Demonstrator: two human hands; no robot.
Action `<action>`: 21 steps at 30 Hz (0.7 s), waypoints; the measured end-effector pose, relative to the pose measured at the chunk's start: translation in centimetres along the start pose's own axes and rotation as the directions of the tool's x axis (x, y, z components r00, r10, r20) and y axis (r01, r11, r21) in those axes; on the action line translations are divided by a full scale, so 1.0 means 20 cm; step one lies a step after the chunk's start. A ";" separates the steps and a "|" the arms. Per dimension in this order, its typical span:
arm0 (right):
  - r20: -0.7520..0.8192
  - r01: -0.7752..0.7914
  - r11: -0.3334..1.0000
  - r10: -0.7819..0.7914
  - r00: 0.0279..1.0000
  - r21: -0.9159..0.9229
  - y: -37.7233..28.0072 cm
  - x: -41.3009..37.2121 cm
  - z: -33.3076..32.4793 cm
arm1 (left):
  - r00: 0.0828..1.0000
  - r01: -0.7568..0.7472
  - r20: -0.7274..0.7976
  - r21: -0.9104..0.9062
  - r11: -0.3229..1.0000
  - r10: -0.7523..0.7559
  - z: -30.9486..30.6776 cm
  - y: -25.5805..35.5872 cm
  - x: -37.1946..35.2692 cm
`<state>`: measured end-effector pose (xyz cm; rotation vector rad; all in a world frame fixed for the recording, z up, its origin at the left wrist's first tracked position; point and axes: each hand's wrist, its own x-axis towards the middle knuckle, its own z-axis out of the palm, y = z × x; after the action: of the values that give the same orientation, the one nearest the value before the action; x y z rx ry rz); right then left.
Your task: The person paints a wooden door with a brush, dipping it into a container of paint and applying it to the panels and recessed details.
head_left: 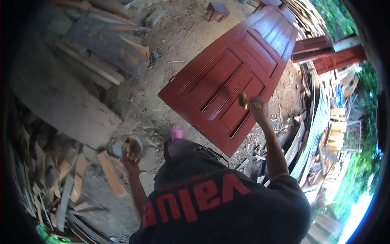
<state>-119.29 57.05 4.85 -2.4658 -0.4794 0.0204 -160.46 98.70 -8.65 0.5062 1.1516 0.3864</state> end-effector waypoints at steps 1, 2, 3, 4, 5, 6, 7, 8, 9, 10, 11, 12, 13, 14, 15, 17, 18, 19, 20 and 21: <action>-0.049 0.034 0.999 -0.034 0.998 -0.004 0.02 0.12 0.03 | 1.000 -0.002 0.026 0.041 0.999 0.001 0.09 0.08 0.08; -0.079 -0.002 1.000 0.003 0.997 0.008 0.08 0.22 0.07 | 0.997 -0.024 0.071 0.070 0.997 0.019 0.19 0.14 0.12; -0.100 0.057 0.992 -0.068 0.993 -0.111 0.17 0.31 0.13 | 0.993 -0.042 0.113 0.096 0.994 0.031 0.29 0.20 0.15; -0.104 0.110 0.967 -0.137 0.985 -0.231 0.21 0.33 0.16 | 0.987 -0.062 0.158 0.119 0.991 0.043 0.41 0.27 0.15; -0.123 0.073 0.972 -0.102 0.987 -0.224 0.25 0.30 0.19 | 0.985 -0.060 0.172 0.155 0.986 0.033 0.49 0.32 0.20; -0.071 0.194 0.939 -0.222 0.972 -0.286 0.24 0.25 0.24 | 0.959 -0.098 0.276 0.129 0.987 0.059 0.56 0.37 0.26; -0.006 0.313 0.887 -0.335 0.942 -0.339 0.21 0.18 0.28 | 0.925 -0.127 0.372 0.099 0.987 0.082 0.63 0.41 0.30; 0.100 0.326 0.900 -0.310 0.945 -0.290 0.16 0.08 0.32 | 0.924 -0.119 0.377 0.129 0.985 0.063 0.68 0.44 0.36; 0.207 0.333 0.913 -0.287 0.935 -0.237 0.09 -0.05 0.33 | 0.922 -0.121 0.383 0.132 0.984 0.062 0.73 0.45 0.39; 0.289 0.299 0.940 -0.244 0.926 -0.164 -0.01 -0.19 0.33 | 0.918 -0.120 0.391 0.130 0.984 0.060 0.78 0.45 0.41; 0.366 0.262 0.961 -0.211 0.907 -0.095 -0.11 -0.28 0.33 | 0.913 -0.121 0.403 0.122 0.985 0.062 0.84 0.44 0.44; 0.422 0.312 0.950 -0.279 0.862 -0.009 -0.19 -0.33 0.31 | 0.907 -0.114 0.417 0.133 0.984 0.049 0.90 0.43 0.46; 0.468 0.357 0.931 -0.351 0.811 0.079 -0.25 -0.33 0.29 | 0.904 -0.052 0.428 0.143 0.988 -0.014 0.94 0.41 0.49; 0.456 0.344 0.936 -0.337 0.824 0.071 -0.27 -0.27 0.25 | 0.896 0.010 0.436 0.156 0.988 -0.078 0.99 0.40 0.51; 0.443 0.204 0.966 -0.255 0.860 0.159 -0.28 -0.17 0.21 | 0.890 0.015 0.447 0.174 0.985 -0.093 1.04 0.39 0.56; 0.302 0.129 0.972 -0.186 0.935 0.199 -0.19 0.04 0.21 | 0.862 0.035 0.472 0.306 0.951 -0.184 1.10 0.36 0.65; 0.164 0.189 0.973 -0.210 0.964 0.135 -0.11 0.19 0.21 | 0.832 0.018 0.515 0.346 0.938 -0.205 1.17 0.36 0.64; 0.099 0.154 0.988 -0.152 0.983 -0.009 -0.06 0.34 0.21 | 0.823 0.015 0.524 0.365 0.931 -0.219 1.22 0.37 0.66; -0.017 0.193 0.968 -0.198 0.980 -0.157 0.00 0.50 0.21 | 0.802 -0.004 0.545 0.415 0.910 -0.244 1.26 0.39 0.69; -0.076 0.146 0.960 -0.169 0.983 -0.239 0.01 0.62 0.20 | 0.780 -0.027 0.564 0.462 0.886 -0.270 1.31 0.41 0.71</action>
<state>-108.05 63.44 2.65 -2.6332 -0.6682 -0.2315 -131.16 108.31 -6.65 0.8812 0.6088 -0.1827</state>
